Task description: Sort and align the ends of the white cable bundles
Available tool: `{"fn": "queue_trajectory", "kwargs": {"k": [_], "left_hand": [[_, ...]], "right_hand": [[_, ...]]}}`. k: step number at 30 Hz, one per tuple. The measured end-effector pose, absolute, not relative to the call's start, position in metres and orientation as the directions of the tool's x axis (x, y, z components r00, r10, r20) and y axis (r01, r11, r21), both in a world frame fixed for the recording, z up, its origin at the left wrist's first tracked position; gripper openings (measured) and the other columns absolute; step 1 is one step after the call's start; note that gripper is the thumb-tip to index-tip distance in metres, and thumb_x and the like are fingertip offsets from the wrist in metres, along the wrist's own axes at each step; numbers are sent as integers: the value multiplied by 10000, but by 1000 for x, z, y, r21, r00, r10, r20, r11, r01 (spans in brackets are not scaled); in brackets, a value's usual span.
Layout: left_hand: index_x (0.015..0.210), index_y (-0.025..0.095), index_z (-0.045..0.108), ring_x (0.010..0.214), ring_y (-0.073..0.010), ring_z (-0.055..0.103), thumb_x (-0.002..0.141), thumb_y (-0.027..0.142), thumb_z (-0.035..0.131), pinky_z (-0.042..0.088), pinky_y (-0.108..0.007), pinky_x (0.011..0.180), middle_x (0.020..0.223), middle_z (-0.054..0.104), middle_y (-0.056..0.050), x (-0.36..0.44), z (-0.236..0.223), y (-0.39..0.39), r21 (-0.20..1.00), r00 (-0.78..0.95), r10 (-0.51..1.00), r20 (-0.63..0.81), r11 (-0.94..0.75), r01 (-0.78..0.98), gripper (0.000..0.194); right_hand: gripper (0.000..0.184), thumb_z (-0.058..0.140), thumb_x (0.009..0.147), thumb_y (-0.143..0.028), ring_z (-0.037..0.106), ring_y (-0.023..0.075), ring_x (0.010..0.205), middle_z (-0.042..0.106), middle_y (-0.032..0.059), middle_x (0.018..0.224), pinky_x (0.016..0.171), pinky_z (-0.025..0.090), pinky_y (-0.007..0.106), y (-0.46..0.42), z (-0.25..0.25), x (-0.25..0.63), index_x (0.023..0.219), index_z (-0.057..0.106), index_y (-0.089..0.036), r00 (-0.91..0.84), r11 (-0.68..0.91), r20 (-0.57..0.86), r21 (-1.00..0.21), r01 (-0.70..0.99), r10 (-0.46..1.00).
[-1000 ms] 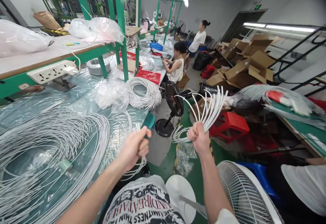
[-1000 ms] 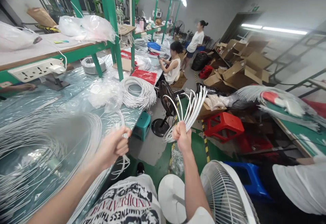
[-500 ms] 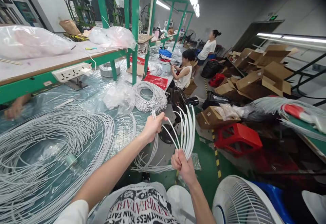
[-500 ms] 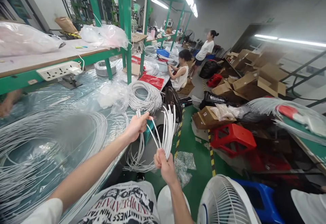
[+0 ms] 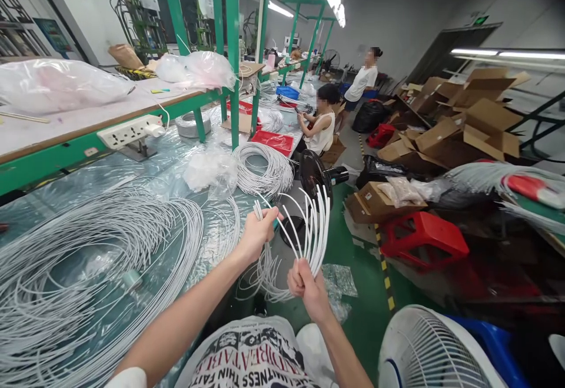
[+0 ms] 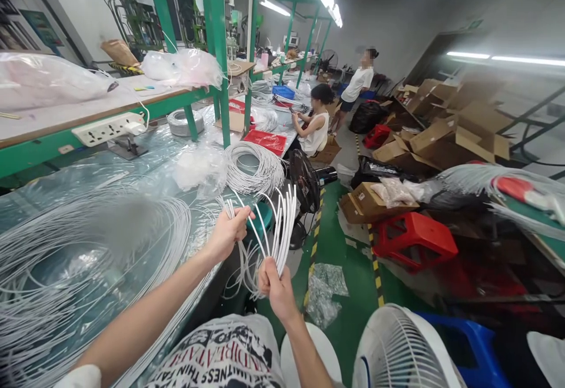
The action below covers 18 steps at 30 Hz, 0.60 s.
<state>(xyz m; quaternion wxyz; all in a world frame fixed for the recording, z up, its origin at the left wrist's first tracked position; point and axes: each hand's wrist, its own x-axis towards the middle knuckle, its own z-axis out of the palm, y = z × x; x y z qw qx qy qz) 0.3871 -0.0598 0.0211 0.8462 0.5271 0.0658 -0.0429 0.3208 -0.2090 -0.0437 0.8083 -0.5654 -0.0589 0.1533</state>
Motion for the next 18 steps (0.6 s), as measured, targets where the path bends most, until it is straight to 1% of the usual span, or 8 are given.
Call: {"fn": "queue_trajectory", "kwargs": {"k": [2, 4, 6, 8, 10, 12, 15, 18], "left_hand": [[671, 158, 565, 395, -45, 137, 700, 680, 704, 89, -225, 423, 426, 195, 112, 383, 22, -57, 921, 994, -11, -113, 374, 109, 541], [661, 157, 570, 411, -59, 177, 792, 647, 620, 109, -231, 435, 433, 237, 90, 375, 24, -55, 970, 994, -84, -65, 229, 83, 510], [655, 149, 584, 447, -71, 257, 869, 584, 545, 164, -229, 457, 469, 330, 57, 363, 24, -55, 997, 980, -197, -36, 55, 48, 487], [653, 144, 589, 503, -80, 336, 915, 507, 496, 234, -226, 505, 541, 436, 29, 351, 23, -59, 997, 954, -301, -10, -78, -14, 457], [650, 148, 578, 555, -89, 388, 938, 435, 465, 276, -230, 563, 595, 488, 20, 344, 18, -64, 985, 924, -382, 15, -154, -79, 422], [636, 155, 553, 589, -101, 414, 943, 386, 451, 286, -238, 595, 609, 495, 18, 341, 11, -69, 971, 912, -409, 35, -202, -127, 397], [636, 167, 503, 609, -112, 418, 948, 370, 444, 279, -250, 604, 631, 498, 15, 342, 3, -72, 955, 927, -369, 59, -248, -160, 377], [655, 176, 467, 581, -106, 374, 966, 402, 431, 255, -262, 598, 622, 477, 29, 344, 3, -68, 930, 941, -327, 84, -313, -192, 387]], "right_hand": [[605, 577, 835, -705, 289, 53, 331, 340, -57, 410, 359, 215, 190, -208, -42, 322, 581, 459, -169, 959, 270, -141, -940, -208, 247], [605, 573, 818, -729, 446, 106, 343, 512, 5, 468, 364, 340, 218, -208, -38, 326, 698, 602, -137, 964, 242, -211, -939, -245, 159], [643, 601, 775, -753, 577, 167, 432, 642, 72, 597, 425, 459, 268, -207, -33, 332, 809, 681, -115, 963, 264, -259, -926, -269, 73], [657, 642, 735, -757, 652, 208, 557, 698, 115, 703, 507, 523, 294, -206, -28, 338, 836, 712, -112, 966, 295, -258, -923, -246, -3], [633, 659, 736, -738, 681, 230, 665, 715, 131, 753, 567, 541, 291, -205, -25, 344, 834, 728, -116, 974, 291, -220, -936, -197, -46], [603, 644, 773, -710, 680, 231, 713, 715, 129, 758, 588, 533, 279, -204, -27, 347, 843, 736, -118, 983, 266, -179, -950, -161, -42], [568, 626, 804, -683, 645, 214, 680, 680, 98, 690, 573, 504, 272, -202, -36, 347, 805, 720, -122, 988, 224, -151, -965, -138, -41], [545, 657, 769, -687, 570, 185, 595, 597, 51, 604, 532, 459, 273, -199, -44, 344, 660, 628, -154, 977, 181, -165, -973, -140, -132]]}}
